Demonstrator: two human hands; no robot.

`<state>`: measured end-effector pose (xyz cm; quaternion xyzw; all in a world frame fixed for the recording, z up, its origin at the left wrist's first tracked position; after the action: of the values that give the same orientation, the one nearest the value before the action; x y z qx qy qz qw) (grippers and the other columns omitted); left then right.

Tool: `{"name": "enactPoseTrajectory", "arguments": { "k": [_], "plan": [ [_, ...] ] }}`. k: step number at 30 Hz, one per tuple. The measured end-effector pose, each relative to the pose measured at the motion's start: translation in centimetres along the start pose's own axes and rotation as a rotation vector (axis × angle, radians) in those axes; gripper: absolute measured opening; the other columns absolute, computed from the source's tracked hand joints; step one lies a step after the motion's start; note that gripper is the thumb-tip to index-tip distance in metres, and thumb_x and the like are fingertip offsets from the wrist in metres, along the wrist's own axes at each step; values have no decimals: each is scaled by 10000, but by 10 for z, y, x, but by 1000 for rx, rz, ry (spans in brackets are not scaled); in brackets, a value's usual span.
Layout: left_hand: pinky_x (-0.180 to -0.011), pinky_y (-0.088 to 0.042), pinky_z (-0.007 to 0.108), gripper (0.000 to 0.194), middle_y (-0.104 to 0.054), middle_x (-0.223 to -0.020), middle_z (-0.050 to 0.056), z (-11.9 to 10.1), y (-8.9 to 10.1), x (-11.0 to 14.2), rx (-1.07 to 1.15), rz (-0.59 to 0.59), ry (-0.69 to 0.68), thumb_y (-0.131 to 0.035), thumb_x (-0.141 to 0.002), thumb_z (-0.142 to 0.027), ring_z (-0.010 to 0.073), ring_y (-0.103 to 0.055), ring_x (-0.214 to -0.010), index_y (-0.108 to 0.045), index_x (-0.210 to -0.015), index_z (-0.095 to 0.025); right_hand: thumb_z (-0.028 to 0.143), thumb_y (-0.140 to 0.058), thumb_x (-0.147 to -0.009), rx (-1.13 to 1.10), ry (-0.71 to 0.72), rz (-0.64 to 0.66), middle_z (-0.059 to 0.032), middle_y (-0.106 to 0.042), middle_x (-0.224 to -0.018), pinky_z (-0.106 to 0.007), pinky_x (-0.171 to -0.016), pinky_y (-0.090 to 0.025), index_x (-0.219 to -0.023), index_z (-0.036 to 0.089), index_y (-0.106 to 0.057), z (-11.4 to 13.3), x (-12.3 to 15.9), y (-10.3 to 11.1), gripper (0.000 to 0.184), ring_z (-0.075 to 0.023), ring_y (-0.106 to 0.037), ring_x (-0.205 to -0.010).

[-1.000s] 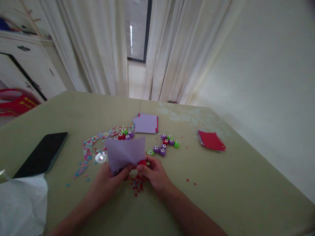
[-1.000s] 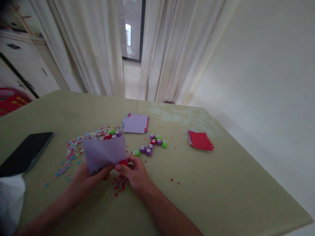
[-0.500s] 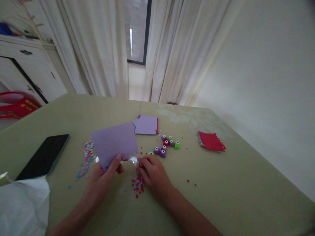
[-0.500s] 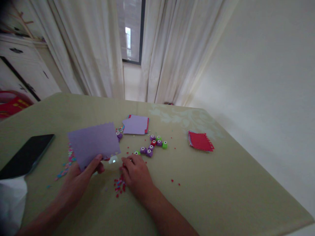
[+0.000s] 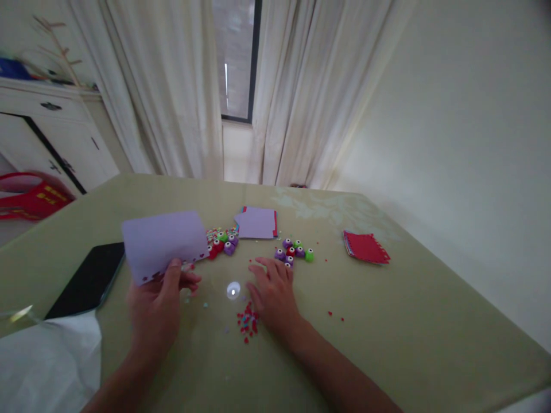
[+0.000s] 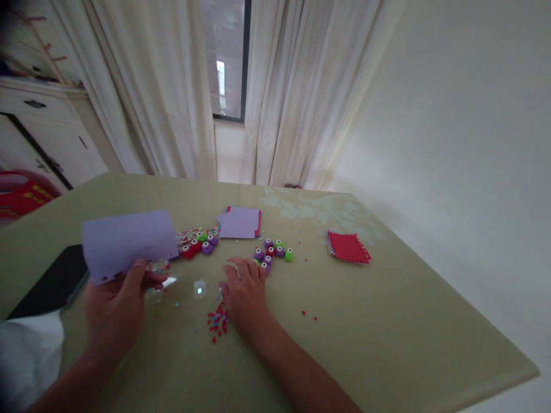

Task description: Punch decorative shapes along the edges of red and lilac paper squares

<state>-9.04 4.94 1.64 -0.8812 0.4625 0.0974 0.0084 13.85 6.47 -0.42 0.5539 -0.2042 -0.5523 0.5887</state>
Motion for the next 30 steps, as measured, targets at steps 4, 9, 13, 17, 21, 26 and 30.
{"name": "enactPoseTrajectory", "arguments": {
  "k": [4,9,13,17,21,26,30],
  "plan": [
    [-561,-559,293,271,-766,-675,9,-4,0,9,80,21,56,-715,-867,-450,185,-681,-542,-702,-777,-196,331,-638,-985,36,174,73,-121,-528,-1554,-487,-1111,-352,-1513,236,-472,34,-33,-15,562,-316,-473,-1341],
    [-567,-563,306,273,-793,-759,43,-2,-2,8,127,46,42,-734,-844,-455,198,-704,-570,-712,-842,-182,324,-689,-949,134,153,86,-185,-487,-1573,-502,-1094,-393,-1467,153,-498,44,-75,-35,578,-337,-452,-1367],
    [-572,-600,322,343,-810,-816,69,-2,-7,3,50,76,123,-817,-729,-456,237,-753,-639,-721,-886,-168,227,-654,-970,111,237,162,-135,-684,-1284,-424,-992,-476,-1263,190,-622,37,-51,-29,298,-301,-584,-1189],
    [-609,-632,339,397,-816,-843,61,2,-16,8,123,145,207,-804,-763,-488,257,-782,-719,-708,-995,-180,84,-618,-938,22,164,254,-107,-707,-1132,-339,-832,-521,-1188,219,-646,18,-3,-3,286,-254,-659,-992],
    [-649,-638,354,409,-829,-803,72,11,-21,18,102,247,309,-781,-785,-533,244,-771,-662,-731,-962,-168,96,-685,-835,-390,-63,165,-100,-694,-1109,-374,-834,-553,-1246,184,-633,0,16,20,423,-246,-673,-932],
    [-773,-644,391,388,-850,-860,83,4,-22,30,-40,362,296,-776,-786,-557,284,-801,-775,-793,-900,-186,214,-725,-871,-914,-248,-25,-67,-697,-1058,-325,-737,-582,-1151,215,-706,-2,8,20,281,-199,-702,-827],
    [-818,-655,407,328,-852,-844,65,4,-26,38,-41,469,365,-771,-792,-535,305,-814,-835,-808,-868,-219,212,-768,-857,-945,-256,-95,-58,-710,-1036,-325,-747,-580,-1133,224,-692,4,9,16,287,-198,-697,-822]
  ]
}}
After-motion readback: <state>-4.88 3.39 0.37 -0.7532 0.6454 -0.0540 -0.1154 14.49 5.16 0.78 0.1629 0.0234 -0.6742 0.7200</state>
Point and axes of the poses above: each hand's wrist, its own x-axis away from the middle knuckle, its own y-axis out of the back of the hand, z = x × y, the point moved 4 cm from there along -x, towards the middle knuckle
